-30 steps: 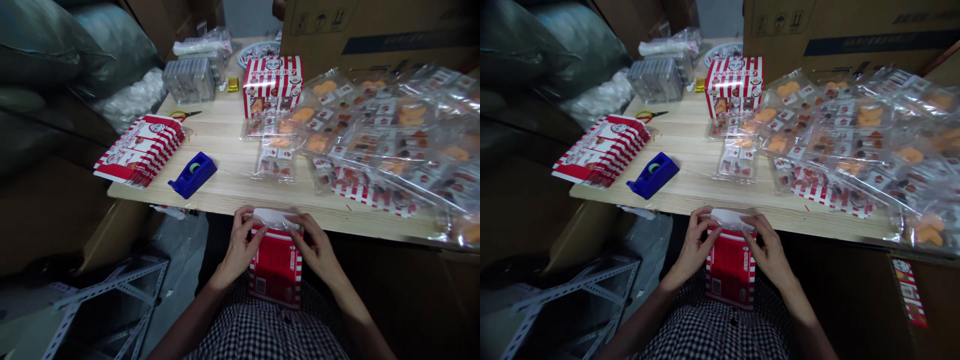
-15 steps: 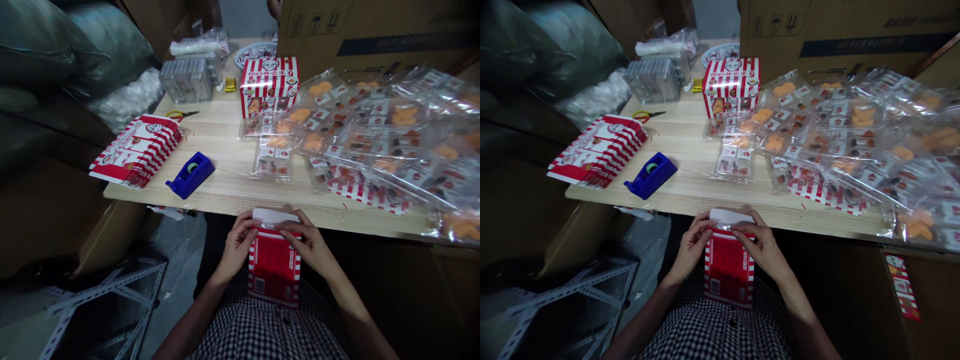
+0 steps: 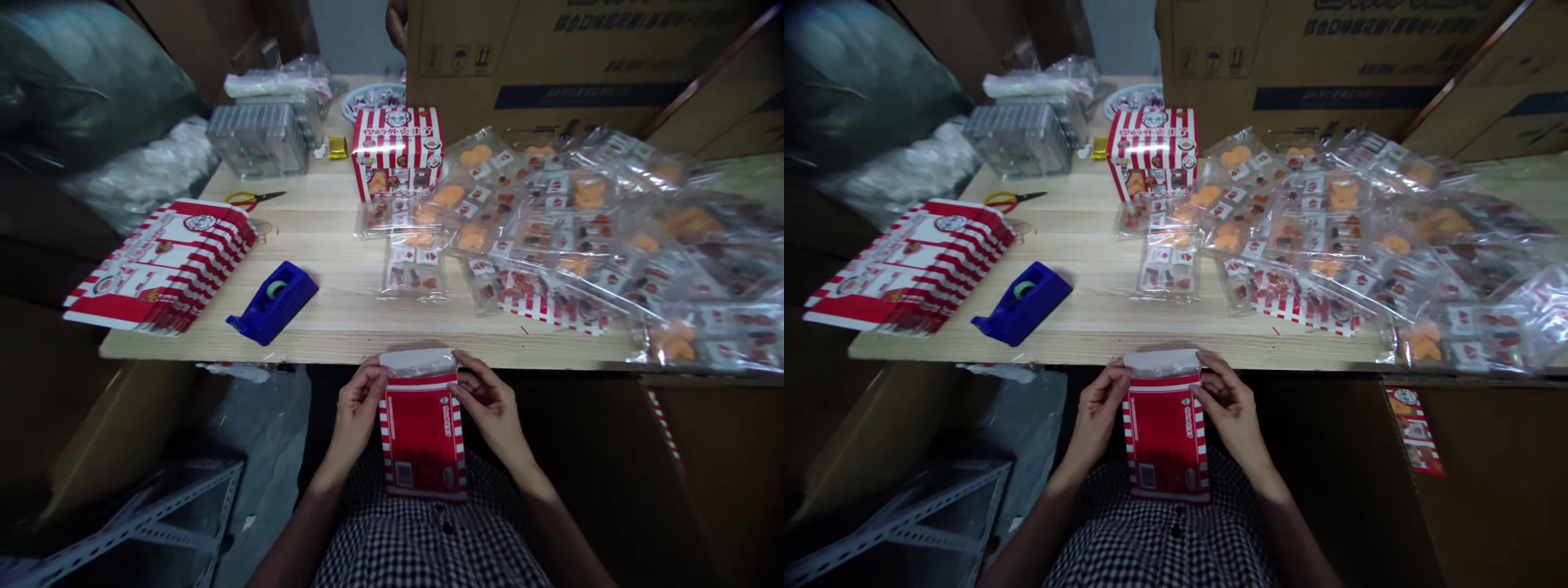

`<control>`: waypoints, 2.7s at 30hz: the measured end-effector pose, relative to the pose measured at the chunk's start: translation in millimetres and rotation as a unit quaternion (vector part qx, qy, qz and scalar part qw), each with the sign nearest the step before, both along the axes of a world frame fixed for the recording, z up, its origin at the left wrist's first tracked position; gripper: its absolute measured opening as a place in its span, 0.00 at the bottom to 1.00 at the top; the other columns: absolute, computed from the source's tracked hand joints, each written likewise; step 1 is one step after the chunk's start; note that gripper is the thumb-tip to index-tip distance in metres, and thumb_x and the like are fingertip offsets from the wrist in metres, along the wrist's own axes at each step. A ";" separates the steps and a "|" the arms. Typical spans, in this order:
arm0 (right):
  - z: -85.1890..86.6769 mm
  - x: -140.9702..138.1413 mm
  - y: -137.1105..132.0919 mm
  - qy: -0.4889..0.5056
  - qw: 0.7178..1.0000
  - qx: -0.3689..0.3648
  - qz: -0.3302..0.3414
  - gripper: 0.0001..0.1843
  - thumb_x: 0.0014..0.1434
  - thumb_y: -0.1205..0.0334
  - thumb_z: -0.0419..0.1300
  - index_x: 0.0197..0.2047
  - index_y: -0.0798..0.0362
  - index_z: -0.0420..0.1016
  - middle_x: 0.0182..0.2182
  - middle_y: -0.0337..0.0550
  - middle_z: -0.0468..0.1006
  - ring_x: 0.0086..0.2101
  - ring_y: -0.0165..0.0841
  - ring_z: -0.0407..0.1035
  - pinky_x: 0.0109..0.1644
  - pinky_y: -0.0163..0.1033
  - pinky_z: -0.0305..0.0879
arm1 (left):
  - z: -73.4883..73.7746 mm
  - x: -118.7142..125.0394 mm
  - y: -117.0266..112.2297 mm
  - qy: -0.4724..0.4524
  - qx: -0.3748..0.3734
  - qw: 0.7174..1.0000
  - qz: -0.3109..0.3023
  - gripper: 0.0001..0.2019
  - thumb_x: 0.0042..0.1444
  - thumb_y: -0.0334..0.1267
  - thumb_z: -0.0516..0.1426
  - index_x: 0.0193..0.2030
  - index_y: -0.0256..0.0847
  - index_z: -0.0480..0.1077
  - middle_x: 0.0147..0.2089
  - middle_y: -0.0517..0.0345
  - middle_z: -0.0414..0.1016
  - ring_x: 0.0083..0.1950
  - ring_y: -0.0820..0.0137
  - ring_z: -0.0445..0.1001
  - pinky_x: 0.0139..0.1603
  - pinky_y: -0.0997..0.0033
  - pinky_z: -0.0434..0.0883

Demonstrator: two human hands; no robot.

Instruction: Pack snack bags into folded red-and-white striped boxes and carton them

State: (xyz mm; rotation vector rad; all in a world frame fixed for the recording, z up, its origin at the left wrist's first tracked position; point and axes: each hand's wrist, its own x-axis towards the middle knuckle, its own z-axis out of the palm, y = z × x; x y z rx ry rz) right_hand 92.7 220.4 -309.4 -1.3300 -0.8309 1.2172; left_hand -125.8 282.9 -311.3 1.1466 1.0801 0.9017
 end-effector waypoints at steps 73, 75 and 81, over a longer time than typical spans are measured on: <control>19.0 0.2 25.9 0.265 0.940 -0.212 -0.020 0.10 0.42 0.70 0.68 0.32 0.52 0.83 0.29 0.39 0.84 0.25 0.31 0.74 0.32 0.36 0.73 | 20.2 19.6 16.0 -0.177 -0.294 0.939 0.038 0.13 0.44 0.26 0.60 0.36 0.36 0.82 0.34 0.55 0.83 0.34 0.67 0.79 0.41 0.70 0.73; 17.1 1.2 28.1 0.252 0.949 -0.190 -0.005 0.10 0.44 0.70 0.67 0.32 0.52 0.85 0.34 0.42 0.86 0.32 0.35 0.78 0.40 0.38 0.75 | 16.0 15.6 20.5 -0.179 -0.242 0.953 -0.031 0.13 0.47 0.27 0.58 0.38 0.35 0.83 0.40 0.50 0.85 0.41 0.62 0.81 0.48 0.66 0.74; 9.8 0.0 23.5 0.162 0.981 -0.099 0.048 0.13 0.56 0.66 0.61 0.39 0.49 0.87 0.45 0.44 0.85 0.50 0.38 0.77 0.56 0.40 0.70 | 8.0 -6.9 28.8 -0.161 -0.161 0.960 -0.166 0.16 0.60 0.38 0.59 0.52 0.38 0.80 0.57 0.45 0.80 0.60 0.55 0.77 0.63 0.58 0.68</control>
